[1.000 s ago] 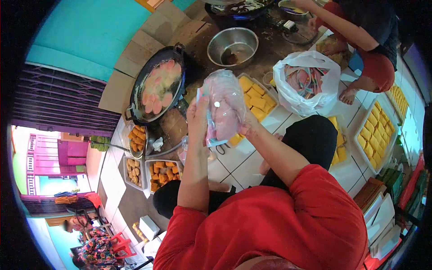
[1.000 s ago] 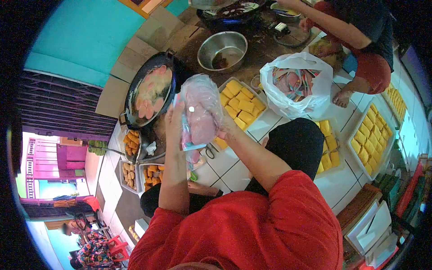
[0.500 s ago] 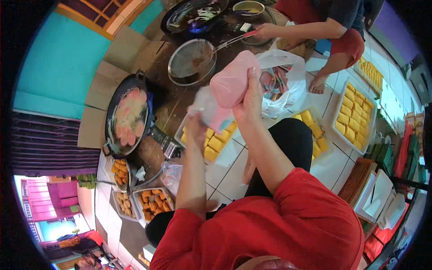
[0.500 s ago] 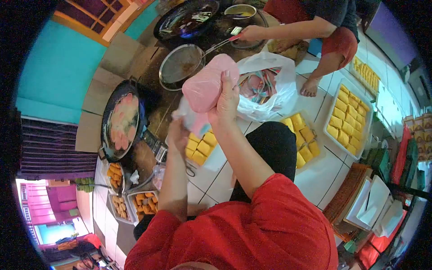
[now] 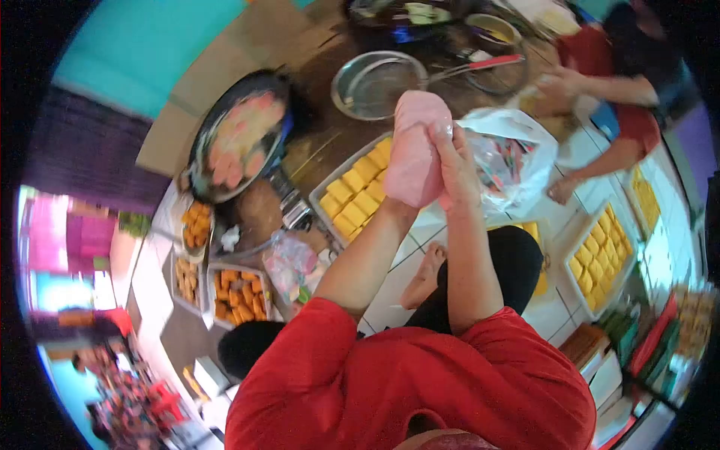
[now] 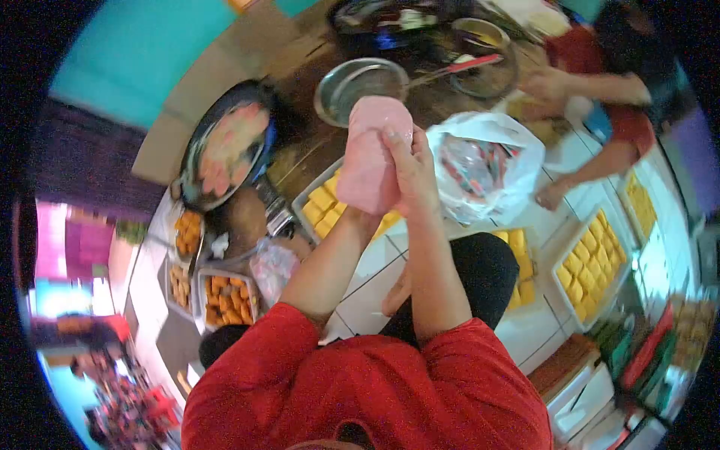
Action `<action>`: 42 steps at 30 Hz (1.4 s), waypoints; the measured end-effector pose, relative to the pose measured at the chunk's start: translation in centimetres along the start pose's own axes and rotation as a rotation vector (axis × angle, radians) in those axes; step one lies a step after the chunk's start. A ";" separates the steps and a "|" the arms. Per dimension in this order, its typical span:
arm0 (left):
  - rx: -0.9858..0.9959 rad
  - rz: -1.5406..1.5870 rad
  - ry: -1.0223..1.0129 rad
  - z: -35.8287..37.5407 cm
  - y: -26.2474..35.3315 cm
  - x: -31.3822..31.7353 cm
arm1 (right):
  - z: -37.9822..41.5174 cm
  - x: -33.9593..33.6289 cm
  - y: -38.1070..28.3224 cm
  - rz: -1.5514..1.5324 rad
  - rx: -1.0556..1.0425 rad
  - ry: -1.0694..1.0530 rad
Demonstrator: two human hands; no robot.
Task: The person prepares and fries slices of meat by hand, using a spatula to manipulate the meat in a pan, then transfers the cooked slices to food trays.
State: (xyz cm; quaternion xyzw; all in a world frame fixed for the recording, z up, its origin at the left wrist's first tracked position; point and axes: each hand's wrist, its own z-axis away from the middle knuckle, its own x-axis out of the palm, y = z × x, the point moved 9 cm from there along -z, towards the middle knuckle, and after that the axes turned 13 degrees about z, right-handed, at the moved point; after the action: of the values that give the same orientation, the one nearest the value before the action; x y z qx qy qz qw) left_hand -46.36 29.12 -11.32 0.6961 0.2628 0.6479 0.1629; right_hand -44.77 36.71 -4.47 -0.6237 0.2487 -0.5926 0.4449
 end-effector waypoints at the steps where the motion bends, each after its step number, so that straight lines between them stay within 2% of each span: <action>1: 0.014 0.037 0.031 1.7 1.6 -1.4 | 0.3 1.1 1.4 0.194 -0.018 -0.084; 2: -0.047 0.318 0.064 4.1 2.6 -2.3 | 0.5 2.4 2.9 0.384 -0.052 -0.178; 3: -0.012 0.425 0.071 6.9 4.8 -1.7 | 1.0 4.7 3.8 0.568 -0.107 -0.273; 4: 0.023 0.531 0.074 9.7 6.9 -1.0 | 2.6 7.4 4.7 0.494 -0.032 -0.402; 7: 0.108 0.664 0.136 16.6 11.9 -0.8 | 7.4 13.9 3.6 1.315 -0.536 -0.503; 8: 0.088 0.653 0.249 18.6 12.7 -2.3 | 9.9 15.5 2.0 1.268 -0.958 -0.281; 10: 0.230 0.306 0.372 23.2 16.7 -6.7 | 12.5 18.4 1.8 1.162 -0.739 -0.454; 11: 0.310 0.143 0.356 25.2 19.1 -7.1 | 13.9 19.3 2.0 1.118 -0.617 -0.535; 12: 0.394 -0.019 0.353 27.3 21.7 -6.9 | 15.6 21.0 3.3 1.018 -0.490 -0.725; 13: 0.497 -0.184 0.259 28.8 24.7 -5.9 | 17.9 22.7 3.5 0.987 -0.488 -0.832; 15: 0.536 -0.118 0.327 30.7 28.3 -3.5 | 22.8 26.3 3.6 0.918 -0.486 -1.036; 16: 0.469 0.117 0.476 31.1 29.2 -2.6 | 23.8 27.4 4.2 0.898 -0.437 -1.051; 19: 0.439 0.224 0.595 32.7 31.6 -9.4 | 24.7 29.7 7.0 0.888 -0.374 -1.086; 22: 0.743 0.315 0.747 34.5 34.0 -11.8 | 25.7 32.5 7.5 1.011 -0.624 -1.186; 23: 0.851 0.347 0.778 35.0 34.8 -12.3 | 25.7 33.2 7.8 0.991 -0.595 -1.161; 25: 0.888 0.374 0.771 35.4 35.1 -12.5 | 25.6 34.7 8.4 0.953 -0.542 -1.107; 27: 0.864 0.405 0.759 35.8 35.5 -11.7 | 24.9 35.7 10.2 1.114 -0.640 -1.068; 28: 0.899 0.439 0.739 35.5 35.5 -13.6 | 24.3 36.0 11.1 1.194 -0.690 -1.044; 30: 0.886 0.522 0.739 35.2 35.9 -13.8 | 22.9 36.6 12.1 1.219 -0.734 -0.969; 32: 0.795 0.619 0.778 35.3 35.7 -13.7 | 21.8 37.0 12.7 1.197 -0.758 -0.919; 34: 0.811 0.587 0.871 36.0 35.8 -14.6 | 20.8 37.0 12.9 1.130 -0.756 -0.898; 37: 0.840 0.459 0.895 36.5 36.1 -17.5 | 22.8 38.2 13.6 0.978 -0.821 -1.218; 40: 0.853 0.480 0.882 36.6 36.0 -18.2 | 23.3 38.1 14.3 1.121 -0.660 -1.319; 42: 0.872 0.504 0.898 36.8 36.5 -16.4 | 22.9 38.4 14.1 1.028 -0.606 -1.334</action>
State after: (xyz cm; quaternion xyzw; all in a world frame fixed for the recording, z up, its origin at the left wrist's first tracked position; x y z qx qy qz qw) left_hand -4.75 -5.73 -7.93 0.4013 0.3722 0.7272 -0.4142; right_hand -13.05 3.74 5.70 -0.7409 0.3329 0.2573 0.5235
